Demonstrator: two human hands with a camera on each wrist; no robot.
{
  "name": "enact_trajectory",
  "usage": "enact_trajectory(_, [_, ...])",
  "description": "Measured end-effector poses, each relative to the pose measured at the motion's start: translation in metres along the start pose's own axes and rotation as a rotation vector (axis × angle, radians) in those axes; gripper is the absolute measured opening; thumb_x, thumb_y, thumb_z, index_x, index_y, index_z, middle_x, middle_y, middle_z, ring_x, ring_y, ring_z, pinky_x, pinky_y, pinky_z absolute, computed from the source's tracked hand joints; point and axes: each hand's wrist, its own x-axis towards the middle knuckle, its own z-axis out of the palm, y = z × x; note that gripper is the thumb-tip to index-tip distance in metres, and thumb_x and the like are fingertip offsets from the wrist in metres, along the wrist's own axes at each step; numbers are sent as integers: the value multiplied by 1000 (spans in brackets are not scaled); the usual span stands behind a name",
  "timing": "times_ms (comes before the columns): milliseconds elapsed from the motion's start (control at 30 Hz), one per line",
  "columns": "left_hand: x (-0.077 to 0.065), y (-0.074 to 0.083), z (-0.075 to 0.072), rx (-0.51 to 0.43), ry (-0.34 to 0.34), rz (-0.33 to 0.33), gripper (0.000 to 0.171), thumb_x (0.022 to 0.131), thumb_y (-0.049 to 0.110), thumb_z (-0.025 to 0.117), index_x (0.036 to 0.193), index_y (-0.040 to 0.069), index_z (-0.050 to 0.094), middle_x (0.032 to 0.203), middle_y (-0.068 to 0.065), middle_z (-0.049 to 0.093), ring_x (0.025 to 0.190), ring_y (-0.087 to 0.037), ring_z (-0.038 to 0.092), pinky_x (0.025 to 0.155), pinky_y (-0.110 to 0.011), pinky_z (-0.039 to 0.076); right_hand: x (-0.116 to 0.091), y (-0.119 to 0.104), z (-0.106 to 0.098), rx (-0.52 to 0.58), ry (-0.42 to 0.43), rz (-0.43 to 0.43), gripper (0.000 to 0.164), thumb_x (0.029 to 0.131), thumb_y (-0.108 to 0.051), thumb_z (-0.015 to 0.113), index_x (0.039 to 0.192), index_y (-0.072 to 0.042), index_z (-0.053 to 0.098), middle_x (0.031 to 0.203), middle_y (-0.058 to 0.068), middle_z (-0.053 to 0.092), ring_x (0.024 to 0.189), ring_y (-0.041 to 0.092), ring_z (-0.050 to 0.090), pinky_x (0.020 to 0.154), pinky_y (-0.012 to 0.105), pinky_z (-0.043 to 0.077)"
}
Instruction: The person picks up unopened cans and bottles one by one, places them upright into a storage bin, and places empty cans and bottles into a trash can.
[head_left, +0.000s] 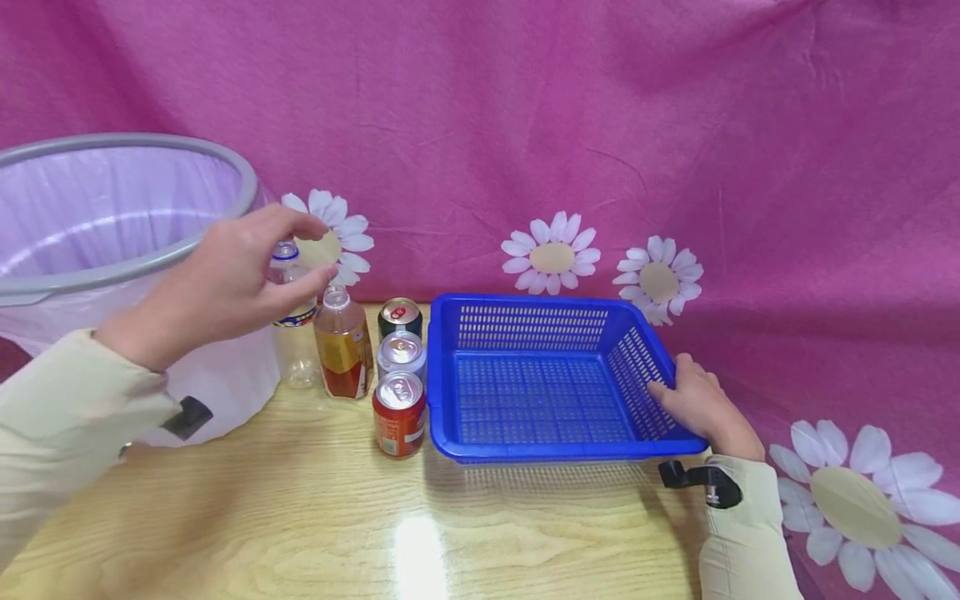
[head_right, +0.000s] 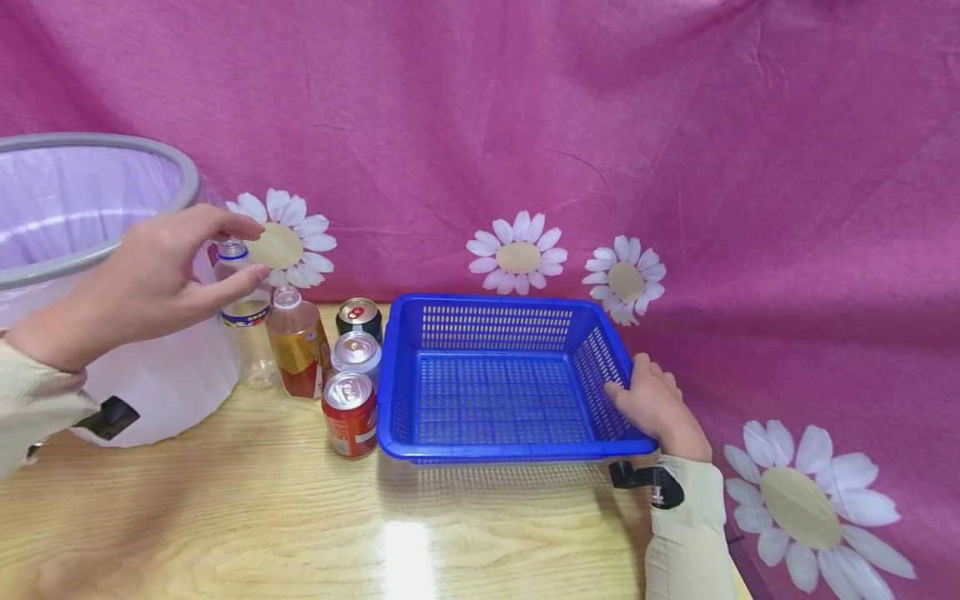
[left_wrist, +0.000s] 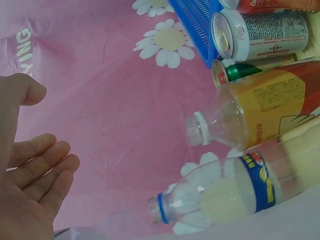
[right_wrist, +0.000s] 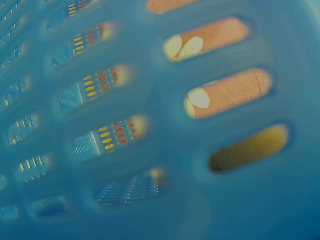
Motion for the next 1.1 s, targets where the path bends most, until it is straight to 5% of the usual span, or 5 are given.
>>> enact_trajectory(633, [-16,-18,42,-141,-61,-241,51,89,31,66,131,7,51,130,-18,61,112,-35,62,94,-52,52,0,-6,0,15,-12,16,56,95,-37,52,123,9,38,105,26,54,95,41,56,78,51,50])
enact_trajectory(1100, [-24,-23,71,-159,-93,-365,60,90,36,63,136,3,45,131,-20,57,114,-37,58,96,-53,49,-1,-1,2,6,-3,11,56,94,-37,52,123,8,38,105,25,54,95,41,56,78,52,50])
